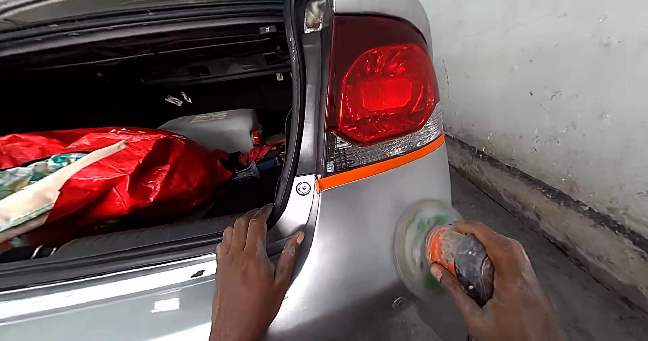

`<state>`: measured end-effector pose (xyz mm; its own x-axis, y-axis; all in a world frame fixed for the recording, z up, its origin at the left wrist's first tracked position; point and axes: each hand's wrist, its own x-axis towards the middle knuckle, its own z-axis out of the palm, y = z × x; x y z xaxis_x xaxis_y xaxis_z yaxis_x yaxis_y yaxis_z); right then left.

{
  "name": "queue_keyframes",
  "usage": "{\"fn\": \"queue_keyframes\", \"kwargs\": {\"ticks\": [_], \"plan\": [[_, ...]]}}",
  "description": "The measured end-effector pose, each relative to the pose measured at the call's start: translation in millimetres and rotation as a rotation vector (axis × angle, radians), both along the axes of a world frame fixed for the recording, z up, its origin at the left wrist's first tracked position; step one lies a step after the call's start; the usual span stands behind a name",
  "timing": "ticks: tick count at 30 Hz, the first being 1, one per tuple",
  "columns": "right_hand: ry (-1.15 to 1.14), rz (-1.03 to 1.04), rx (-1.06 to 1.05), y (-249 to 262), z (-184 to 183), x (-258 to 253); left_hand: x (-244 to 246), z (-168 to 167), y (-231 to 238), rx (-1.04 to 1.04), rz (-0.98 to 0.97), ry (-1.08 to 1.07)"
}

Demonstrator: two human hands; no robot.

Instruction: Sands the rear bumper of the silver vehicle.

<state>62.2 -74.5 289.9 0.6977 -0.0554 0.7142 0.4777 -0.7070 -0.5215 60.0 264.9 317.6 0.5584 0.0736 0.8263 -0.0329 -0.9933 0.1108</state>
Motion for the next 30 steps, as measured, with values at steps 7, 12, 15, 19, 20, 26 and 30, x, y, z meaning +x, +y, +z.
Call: {"fn": "queue_keyframes", "kwargs": {"ticks": [7,12,15,19,20,26,30], "plan": [[-0.015,-0.203,0.043,-3.7,7.4,16.8,-3.0,2.5,4.7,0.039,-0.064,0.060],[0.059,-0.321,0.146,-15.1,20.8,34.5,-6.9,6.4,2.4,0.031,-0.075,0.119],[0.012,-0.304,0.125,-7.8,11.4,27.9,-4.5,6.9,3.4,0.018,-0.079,0.111],[-0.029,-0.246,0.140,1.3,1.7,24.1,-5.2,6.2,3.9,0.024,-0.073,0.114],[-0.037,-0.263,0.159,0.6,3.9,27.8,-4.6,7.6,4.4,0.027,-0.079,0.111],[-0.069,-0.294,0.160,7.0,10.0,27.4,-6.2,4.6,2.8,0.011,-0.068,0.087],[-0.108,-0.180,0.129,17.7,2.1,19.9,-1.7,2.6,3.8,0.004,-0.059,0.036]]}}
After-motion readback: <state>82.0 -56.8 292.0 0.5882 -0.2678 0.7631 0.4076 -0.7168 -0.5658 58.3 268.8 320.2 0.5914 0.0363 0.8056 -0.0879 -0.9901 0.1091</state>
